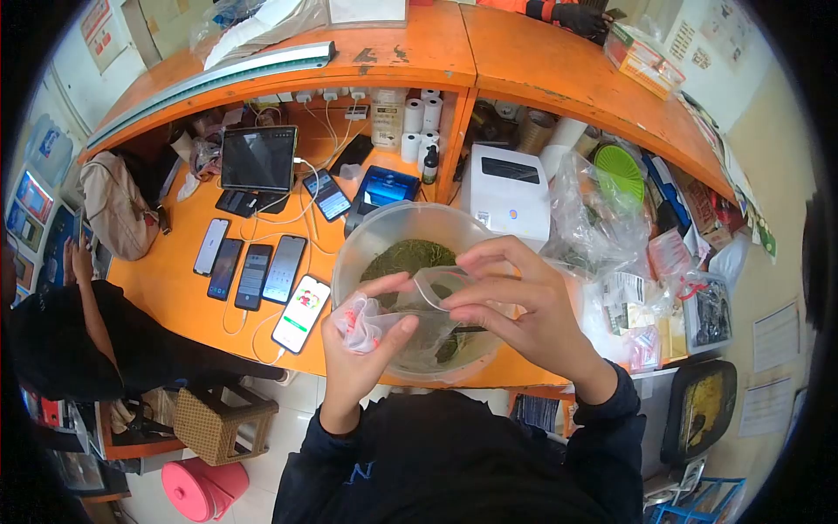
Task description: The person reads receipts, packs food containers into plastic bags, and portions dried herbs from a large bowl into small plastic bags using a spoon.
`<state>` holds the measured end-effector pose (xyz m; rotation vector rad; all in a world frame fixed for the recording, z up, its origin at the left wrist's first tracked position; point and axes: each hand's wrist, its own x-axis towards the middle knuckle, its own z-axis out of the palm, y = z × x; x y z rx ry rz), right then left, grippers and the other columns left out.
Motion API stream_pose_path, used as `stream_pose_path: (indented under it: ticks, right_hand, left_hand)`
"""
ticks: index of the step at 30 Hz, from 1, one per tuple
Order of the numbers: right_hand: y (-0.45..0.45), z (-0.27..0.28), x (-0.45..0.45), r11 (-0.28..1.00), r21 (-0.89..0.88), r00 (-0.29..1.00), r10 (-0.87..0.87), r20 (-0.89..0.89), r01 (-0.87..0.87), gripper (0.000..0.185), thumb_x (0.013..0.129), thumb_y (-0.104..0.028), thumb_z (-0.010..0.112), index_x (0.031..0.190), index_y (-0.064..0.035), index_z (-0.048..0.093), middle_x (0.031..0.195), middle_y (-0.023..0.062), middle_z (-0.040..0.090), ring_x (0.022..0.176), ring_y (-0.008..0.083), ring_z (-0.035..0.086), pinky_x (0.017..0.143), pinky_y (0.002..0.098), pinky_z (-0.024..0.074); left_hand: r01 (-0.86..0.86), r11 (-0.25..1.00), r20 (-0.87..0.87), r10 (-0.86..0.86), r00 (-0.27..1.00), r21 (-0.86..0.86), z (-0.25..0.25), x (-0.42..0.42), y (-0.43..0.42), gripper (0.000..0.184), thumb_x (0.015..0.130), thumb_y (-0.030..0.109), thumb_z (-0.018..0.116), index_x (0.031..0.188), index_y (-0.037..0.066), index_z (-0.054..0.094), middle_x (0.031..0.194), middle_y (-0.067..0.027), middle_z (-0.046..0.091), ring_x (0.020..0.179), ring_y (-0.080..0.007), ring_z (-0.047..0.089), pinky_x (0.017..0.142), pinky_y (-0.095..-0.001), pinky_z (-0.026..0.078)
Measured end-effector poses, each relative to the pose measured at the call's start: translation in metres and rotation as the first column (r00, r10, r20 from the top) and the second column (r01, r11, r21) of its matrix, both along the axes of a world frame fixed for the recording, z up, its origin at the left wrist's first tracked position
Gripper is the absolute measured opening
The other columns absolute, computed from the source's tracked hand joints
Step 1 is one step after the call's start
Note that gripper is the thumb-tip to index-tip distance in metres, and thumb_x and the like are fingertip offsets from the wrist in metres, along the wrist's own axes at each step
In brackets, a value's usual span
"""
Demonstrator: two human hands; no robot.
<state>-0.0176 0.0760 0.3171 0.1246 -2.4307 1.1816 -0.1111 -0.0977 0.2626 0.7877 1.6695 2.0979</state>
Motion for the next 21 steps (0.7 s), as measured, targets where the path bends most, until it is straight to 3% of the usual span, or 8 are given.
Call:
stream_pose_path:
  ticks: [4,7,13,14,17,21]
  right_hand:
    - [0.003,0.001,0.007,0.991,-0.128,0.994,0.059,0.090,-0.047,0.011,0.078,-0.002,0.065,0.088,-0.0018,0.062,0.102,0.0094,0.054,0.092,0.0184,0.058,0.080,0.0287,0.0491]
    - [0.005,0.000,0.010,0.992,-0.117,0.998,0.052,0.018,-0.050,0.011,0.079,0.000,0.063,0.088,-0.0013,0.057,0.100,0.0097,0.055,0.091,0.0185,0.058,0.078,0.0287,0.0485]
    - [0.005,0.007,0.018,0.984,-0.176,0.999,0.039,0.009,-0.037,0.015,0.076,-0.002,0.066,0.088,-0.0034,0.056,0.094,0.0076,0.059,0.089,0.0167,0.058,0.078,0.0295,0.0475]
    - [0.004,0.011,0.022,0.982,-0.186,1.000,0.011,-0.011,-0.013,0.017,0.075,-0.002,0.067,0.088,-0.0037,0.056,0.093,0.0067,0.059,0.088,0.0165,0.058,0.080,0.0305,0.0473]
    - [-0.002,0.019,0.027,0.983,-0.182,0.998,-0.017,-0.068,0.004,0.022,0.072,-0.001,0.069,0.089,-0.0049,0.056,0.088,0.0042,0.060,0.084,0.0160,0.059,0.087,0.0346,0.0458]
    - [0.003,0.011,0.034,0.997,-0.073,0.984,-0.022,-0.177,0.009,0.027,0.069,0.001,0.070,0.090,-0.0060,0.055,0.083,0.0011,0.062,0.078,0.0151,0.060,0.100,0.0437,0.0364]
  left_hand:
    - [-0.024,0.999,-0.075,0.021,0.997,-0.039,0.004,0.001,0.007,0.021,0.078,0.005,0.067,0.098,-0.001,0.063,0.090,-0.0081,0.063,0.082,-0.0122,0.058,0.072,-0.0237,0.045]
    - [-0.024,0.998,-0.201,0.010,0.980,-0.066,0.007,0.003,0.011,0.012,0.078,0.003,0.066,0.090,0.000,0.064,0.084,-0.0084,0.062,0.076,-0.0124,0.058,0.066,-0.0248,0.044]
    - [-0.133,0.991,-0.496,0.131,0.858,0.031,0.015,0.010,0.023,0.011,0.074,-0.002,0.067,0.084,0.000,0.063,0.076,-0.0105,0.062,0.067,-0.0174,0.059,0.059,-0.0256,0.044]
    - [-0.164,0.980,-0.641,0.197,0.742,0.111,0.016,0.012,0.029,0.013,0.071,-0.003,0.069,0.082,0.000,0.062,0.072,-0.0104,0.063,0.063,-0.0207,0.059,0.057,-0.0266,0.043]
    - [-0.154,0.983,-0.760,0.173,0.626,0.098,0.023,0.019,0.032,0.015,0.069,-0.003,0.070,0.081,0.002,0.062,0.072,-0.0090,0.063,0.062,-0.0221,0.059,0.056,-0.0284,0.043]
    - [-0.147,0.978,-0.779,0.208,0.592,0.150,0.024,0.028,0.040,0.018,0.067,-0.002,0.071,0.082,0.004,0.062,0.071,-0.0082,0.063,0.059,-0.0218,0.058,0.055,-0.0295,0.043]
